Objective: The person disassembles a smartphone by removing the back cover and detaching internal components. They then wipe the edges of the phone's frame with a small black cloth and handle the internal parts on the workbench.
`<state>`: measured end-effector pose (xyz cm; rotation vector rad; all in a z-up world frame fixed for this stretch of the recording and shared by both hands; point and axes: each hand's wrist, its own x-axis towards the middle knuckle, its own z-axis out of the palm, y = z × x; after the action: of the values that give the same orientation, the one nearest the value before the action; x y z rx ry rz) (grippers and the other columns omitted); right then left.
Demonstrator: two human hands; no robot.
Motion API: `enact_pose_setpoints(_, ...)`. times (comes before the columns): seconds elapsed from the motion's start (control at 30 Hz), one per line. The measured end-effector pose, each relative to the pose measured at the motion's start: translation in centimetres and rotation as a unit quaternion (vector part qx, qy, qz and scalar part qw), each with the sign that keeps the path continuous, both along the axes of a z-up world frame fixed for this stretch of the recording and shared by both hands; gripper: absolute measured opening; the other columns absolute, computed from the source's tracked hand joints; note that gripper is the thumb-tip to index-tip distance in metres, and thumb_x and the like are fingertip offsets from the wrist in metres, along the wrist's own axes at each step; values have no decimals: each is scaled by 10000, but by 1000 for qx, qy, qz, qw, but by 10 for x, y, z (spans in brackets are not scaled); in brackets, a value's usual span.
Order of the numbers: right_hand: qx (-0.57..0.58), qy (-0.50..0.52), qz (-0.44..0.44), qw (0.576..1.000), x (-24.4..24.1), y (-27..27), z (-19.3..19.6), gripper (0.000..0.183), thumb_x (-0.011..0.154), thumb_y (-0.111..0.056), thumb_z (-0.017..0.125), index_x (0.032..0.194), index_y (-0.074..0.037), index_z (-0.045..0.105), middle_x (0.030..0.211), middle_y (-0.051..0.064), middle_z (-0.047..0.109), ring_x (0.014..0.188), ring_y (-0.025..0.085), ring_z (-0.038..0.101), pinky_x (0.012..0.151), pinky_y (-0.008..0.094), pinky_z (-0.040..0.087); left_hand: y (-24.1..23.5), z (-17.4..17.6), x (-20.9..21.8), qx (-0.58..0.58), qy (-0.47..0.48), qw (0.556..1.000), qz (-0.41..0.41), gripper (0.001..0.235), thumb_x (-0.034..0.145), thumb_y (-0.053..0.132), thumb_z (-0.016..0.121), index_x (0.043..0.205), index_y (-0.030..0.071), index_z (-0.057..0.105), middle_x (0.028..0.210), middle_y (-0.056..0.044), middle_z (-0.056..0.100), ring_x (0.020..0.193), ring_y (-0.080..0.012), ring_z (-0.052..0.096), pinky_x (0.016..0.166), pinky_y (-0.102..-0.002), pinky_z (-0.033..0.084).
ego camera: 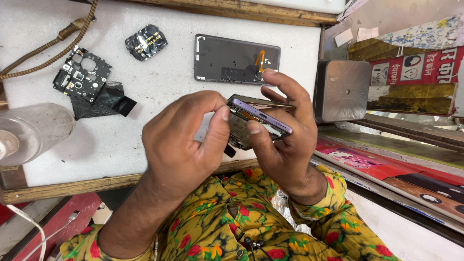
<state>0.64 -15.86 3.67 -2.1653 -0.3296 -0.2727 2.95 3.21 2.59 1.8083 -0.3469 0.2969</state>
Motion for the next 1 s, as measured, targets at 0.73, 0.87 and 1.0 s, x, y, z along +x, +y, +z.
enact_pose_setpoints(0.73, 110, 106, 91, 984, 21, -35, -4, 286, 1071, -257, 690, 1165, 10, 727, 1453, 200, 565, 1321, 262, 625, 1162, 401, 531, -3, 7, -2, 8, -4, 1000, -25, 165, 980, 53, 796, 1080, 44, 665, 1062, -96, 715, 957, -255, 742, 791, -343, 599)
enact_pose_setpoints(0.87, 79, 76, 112, 988, 22, -41, -8, 296, 1070, -274, 696, 1128, 13, 735, 1402, 202, 592, 1311, 278, 638, 1141, 395, 543, 9, 9, -9, 50, -24, 998, -21, 180, 939, 58, 809, 1060, 32, 679, 1046, -111, 719, 937, -272, 736, 817, -378, 592)
enact_pose_setpoints(1.0, 75, 56, 109, 990, 14, -56, -5, 310, 1057, -284, 706, 1066, 23, 739, 1224, 191, 696, 1157, 261, 712, 1013, 380, 598, 40, 8, -27, 78, 26, 994, 65, 169, 975, 28, 782, 1118, 28, 692, 1089, -117, 728, 938, -240, 751, 830, -317, 599)
